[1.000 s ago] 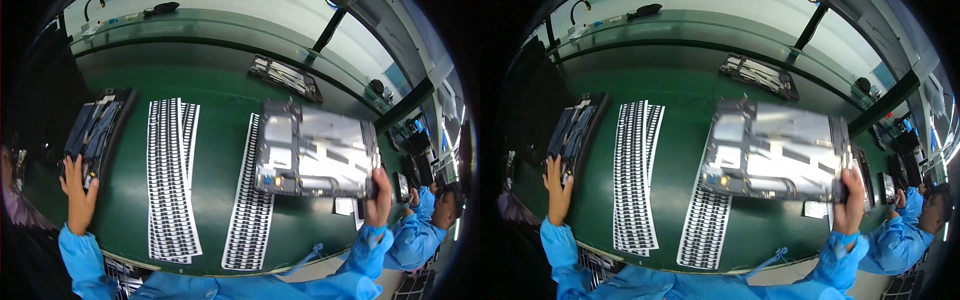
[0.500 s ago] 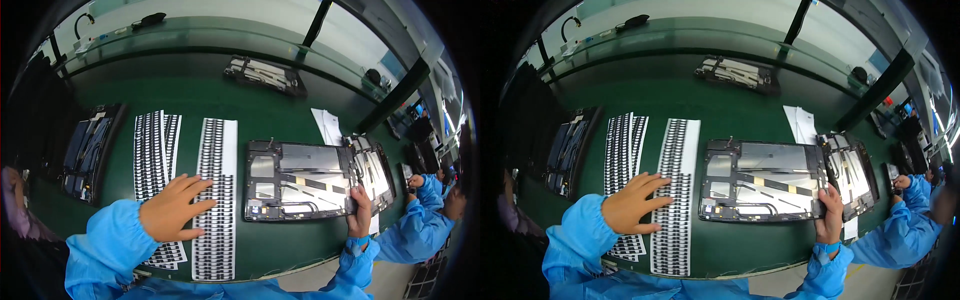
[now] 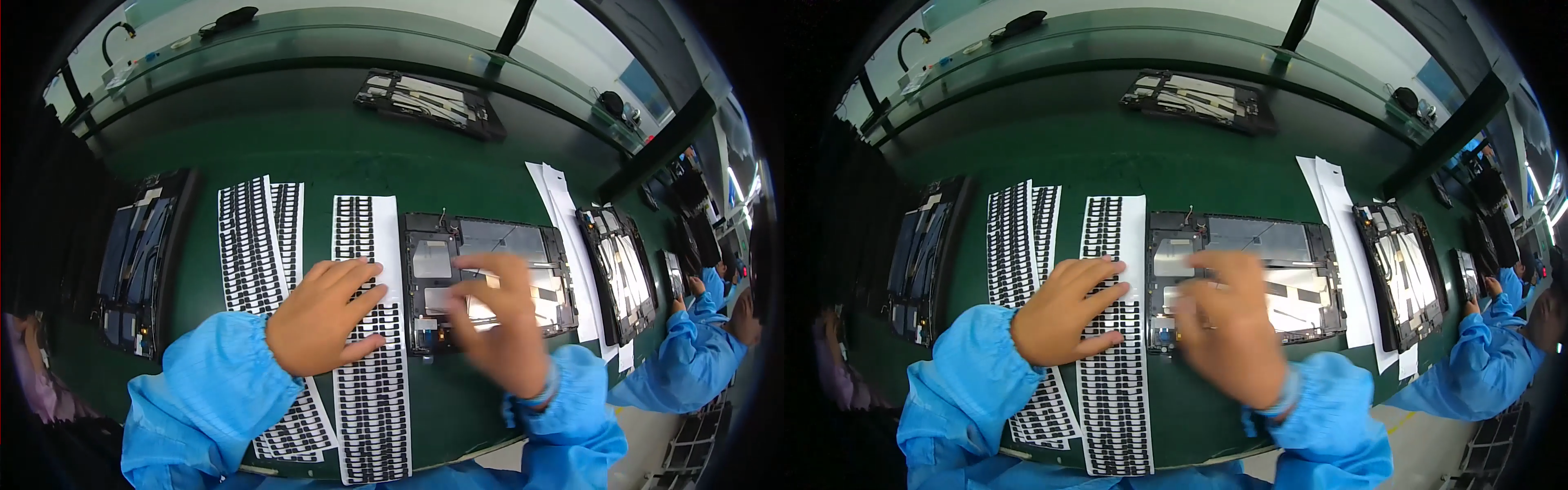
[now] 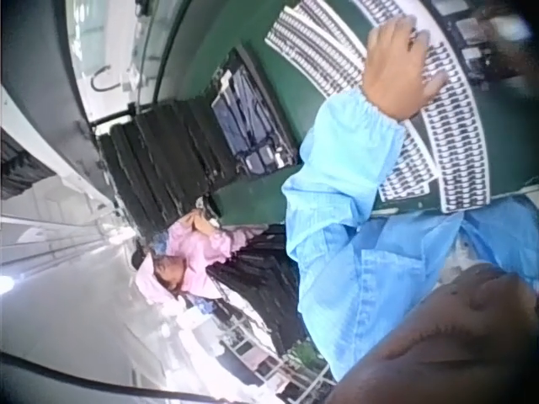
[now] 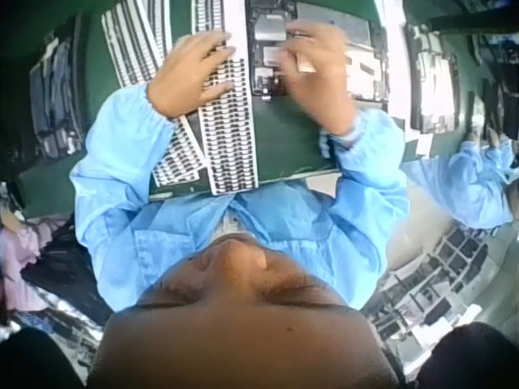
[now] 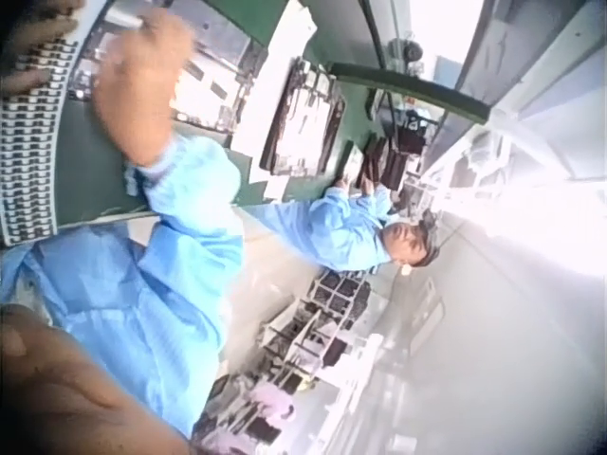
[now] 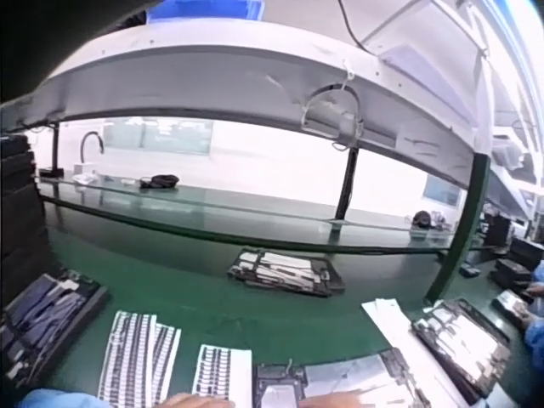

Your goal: The person assembles tablet housings by retrieving tablet assemblies one by one, routing and pressing internal cables into place along the edges by hand, and stacking the completed units on the workbench.

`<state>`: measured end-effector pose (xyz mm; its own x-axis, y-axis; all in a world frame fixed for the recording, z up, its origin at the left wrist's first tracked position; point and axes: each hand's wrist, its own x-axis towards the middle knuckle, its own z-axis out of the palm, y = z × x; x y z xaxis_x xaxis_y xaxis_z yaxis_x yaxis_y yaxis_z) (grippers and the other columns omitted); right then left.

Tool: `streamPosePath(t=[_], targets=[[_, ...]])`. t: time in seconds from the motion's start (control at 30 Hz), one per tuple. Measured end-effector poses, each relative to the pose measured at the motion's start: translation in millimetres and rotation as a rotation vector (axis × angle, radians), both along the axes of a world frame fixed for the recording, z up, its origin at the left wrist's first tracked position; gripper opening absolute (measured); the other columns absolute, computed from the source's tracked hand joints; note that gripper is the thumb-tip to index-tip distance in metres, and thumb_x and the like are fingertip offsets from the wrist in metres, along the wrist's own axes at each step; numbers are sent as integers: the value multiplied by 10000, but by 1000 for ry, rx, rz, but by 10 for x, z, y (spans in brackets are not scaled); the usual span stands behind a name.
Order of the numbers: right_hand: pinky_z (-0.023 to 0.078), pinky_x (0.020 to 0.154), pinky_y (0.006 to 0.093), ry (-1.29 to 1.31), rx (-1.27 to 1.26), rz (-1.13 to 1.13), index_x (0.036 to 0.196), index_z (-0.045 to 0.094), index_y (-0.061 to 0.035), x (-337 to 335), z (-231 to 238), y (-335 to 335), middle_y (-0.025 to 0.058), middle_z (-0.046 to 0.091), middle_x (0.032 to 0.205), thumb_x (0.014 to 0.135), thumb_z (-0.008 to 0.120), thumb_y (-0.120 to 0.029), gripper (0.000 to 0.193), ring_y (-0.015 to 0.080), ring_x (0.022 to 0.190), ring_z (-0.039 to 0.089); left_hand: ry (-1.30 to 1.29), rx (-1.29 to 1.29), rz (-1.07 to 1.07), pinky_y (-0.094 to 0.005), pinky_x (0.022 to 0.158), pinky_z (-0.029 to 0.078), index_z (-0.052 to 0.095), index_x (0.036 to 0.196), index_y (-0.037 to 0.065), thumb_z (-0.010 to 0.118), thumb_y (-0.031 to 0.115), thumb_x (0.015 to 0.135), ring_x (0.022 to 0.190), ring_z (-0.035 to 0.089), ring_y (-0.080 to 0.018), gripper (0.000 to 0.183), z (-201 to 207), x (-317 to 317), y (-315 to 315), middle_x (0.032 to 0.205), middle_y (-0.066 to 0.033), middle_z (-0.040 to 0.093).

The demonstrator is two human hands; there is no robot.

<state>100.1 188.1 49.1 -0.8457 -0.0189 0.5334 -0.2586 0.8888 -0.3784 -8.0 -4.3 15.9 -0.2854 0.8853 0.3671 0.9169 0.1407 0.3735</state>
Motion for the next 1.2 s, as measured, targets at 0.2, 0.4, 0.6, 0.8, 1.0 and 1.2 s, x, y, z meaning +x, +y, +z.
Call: streamPosePath(t=[0.2, 0.4, 0.6, 0.8, 1.0, 1.2], targets=[[348, 809, 449, -42, 144, 2, 647, 582, 34, -184, -333, -357, 171, 545, 1022, 612, 609, -45, 90, 326, 964, 466, 12, -44, 30, -398, 928, 362, 551, 1064, -12, 689, 269, 692, 1109, 452, -302, 486, -84, 21, 37, 1165, -161, 488], [327, 836, 463, -76, 132, -103, 659, 598, -7, -241, -297, -420, 161, 522, 1113, 600, 656, -45, 91, 340, 1013, 447, 21, -47, 29, -406, 924, 360, 553, 1051, -15, 703, 250, 667, 1102, 452, -319, 490, -51, -18, 16, 1146, -169, 492], [324, 835, 469, 14, 71, -73, 669, 564, 55, -284, -402, -405, 192, 506, 1101, 628, 591, -30, 98, 352, 1016, 440, 36, -99, 43, -412, 934, 352, 545, 1068, -21, 709, 206, 647, 1110, 442, -332, 505, -2, -2, 59, 1163, -178, 486], [330, 867, 421, 53, -160, 36, 751, 561, 9, -77, -158, -120, 172, 513, 1113, 694, 601, -4, 71, 328, 1026, 456, 40, -164, 39, -419, 936, 352, 531, 1105, -7, 702, 212, 682, 1116, 433, -349, 506, 36, 32, 100, 1190, -180, 469], [343, 902, 354, -510, -723, 25, 721, 579, -47, 598, -2, 710, 139, 531, 1127, 708, 607, 12, 67, 278, 1038, 467, -44, -97, -151, -466, 936, 349, 471, 1185, 38, 750, 151, 609, 1137, 436, -362, 650, 227, 240, 169, 1228, -176, 454], [332, 913, 360, -425, -555, 78, 651, 589, -37, 522, -159, 648, 126, 509, 1147, 656, 616, 2, 48, 286, 1086, 416, 157, 6, -401, -387, 819, 445, 625, 927, 5, 680, 134, 682, 1019, 538, -277, 282, -11, 462, 487, 1112, -126, 566]])
